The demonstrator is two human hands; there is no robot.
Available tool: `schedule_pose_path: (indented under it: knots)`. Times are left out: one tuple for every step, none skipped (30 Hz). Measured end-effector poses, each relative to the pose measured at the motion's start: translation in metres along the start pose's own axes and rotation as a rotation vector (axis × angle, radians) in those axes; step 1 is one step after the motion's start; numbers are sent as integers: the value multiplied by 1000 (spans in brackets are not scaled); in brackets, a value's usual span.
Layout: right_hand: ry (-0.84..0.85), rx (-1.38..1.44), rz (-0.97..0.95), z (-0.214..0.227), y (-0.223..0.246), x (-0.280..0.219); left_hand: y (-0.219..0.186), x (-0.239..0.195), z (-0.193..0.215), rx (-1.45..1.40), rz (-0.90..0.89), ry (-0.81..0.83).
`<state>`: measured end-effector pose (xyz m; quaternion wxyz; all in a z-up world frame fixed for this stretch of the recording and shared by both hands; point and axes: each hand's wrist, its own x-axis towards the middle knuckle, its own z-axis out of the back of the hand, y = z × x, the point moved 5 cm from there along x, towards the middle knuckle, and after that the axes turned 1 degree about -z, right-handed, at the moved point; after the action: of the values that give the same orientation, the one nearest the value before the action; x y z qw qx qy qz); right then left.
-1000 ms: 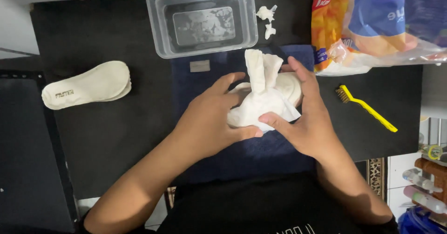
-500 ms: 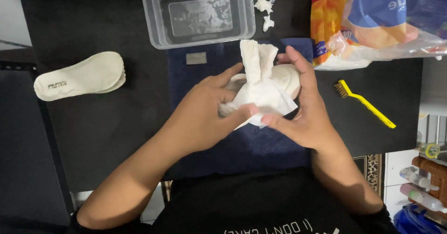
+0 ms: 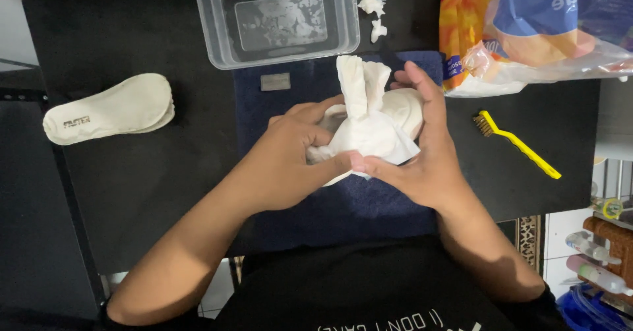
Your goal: Wrapping a cleaned white shoe in tissue paper to dry and prevent yellowing.
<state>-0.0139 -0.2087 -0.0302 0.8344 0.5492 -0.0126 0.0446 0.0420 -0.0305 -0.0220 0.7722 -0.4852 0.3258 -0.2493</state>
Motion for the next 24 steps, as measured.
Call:
schedule_pose_path:
  knots:
    - [-35, -47, -8, 0, 0, -1, 0, 0, -1, -1, -6, 5]
    - [-35, -49, -9, 0, 2, -1, 0, 0, -1, -3, -6, 6]
    - [-37, -53, -36, 0, 2, -1, 0, 0, -1, 10, -6, 14]
    - [-40, -58, -63, 0, 2, -1, 0, 0, -1, 22, -6, 22]
    - [-39, -56, -61, 1, 2, 0, -5, -1, 2, 25, -4, 21]
    - [-27, -68, -47, 2, 2, 1, -11, -3, 4, 59, -5, 17]
    - [-19, -81, -36, 3, 1, 0, -16, -4, 7, 94, -8, 18]
    - [-23, -79, -36, 4, 1, 0, -20, -7, 8, 97, -8, 22]
    - [-21, -87, -39, 5, 0, 0, -23, -9, 14, 141, 5, -49]
    - [-19, -95, -42, 5, 0, 0, -26, -12, 20, 185, 17, -120]
    - [-22, -93, -42, 6, -2, 0, -26, -16, 17, 189, 17, -118]
    - [-22, -89, -30, 6, -2, -1, -28, -21, 22, 319, -8, -252]
    - [-22, -86, -18, 6, -3, -1, -30, -26, 26, 447, -37, -384]
    - [-26, -85, -19, 6, -3, 0, -34, -27, 24, 450, -38, -381]
    - [-27, -78, -30, 6, -3, 0, -41, -31, 24, 470, -94, -461]
    - [-28, -72, -41, 6, -4, 0, -48, -35, 24, 489, -151, -541]
    - [-30, -70, -42, 6, -4, 1, -52, -31, 23, 491, -151, -539]
    - [-33, -63, -57, 6, -4, 1, -49, -24, 19, 362, -83, -424]
    - [-34, -56, -71, 6, -3, 1, -47, -19, 13, 233, -17, -309]
    - [-33, -54, -71, 5, -3, 0, -47, -18, 12, 235, -16, -309]
    - [-36, -60, -66, 5, -3, 0, -46, -17, 14, 235, 14, -343]
    - [-39, -65, -61, 5, -3, 0, -46, -17, 14, 236, 43, -378]
    - [-39, -63, -59, 5, -3, -1, -46, -17, 13, 238, 44, -380]
    - [-39, -63, -63, 5, -4, -2, -48, -17, 11, 284, -6, -371]
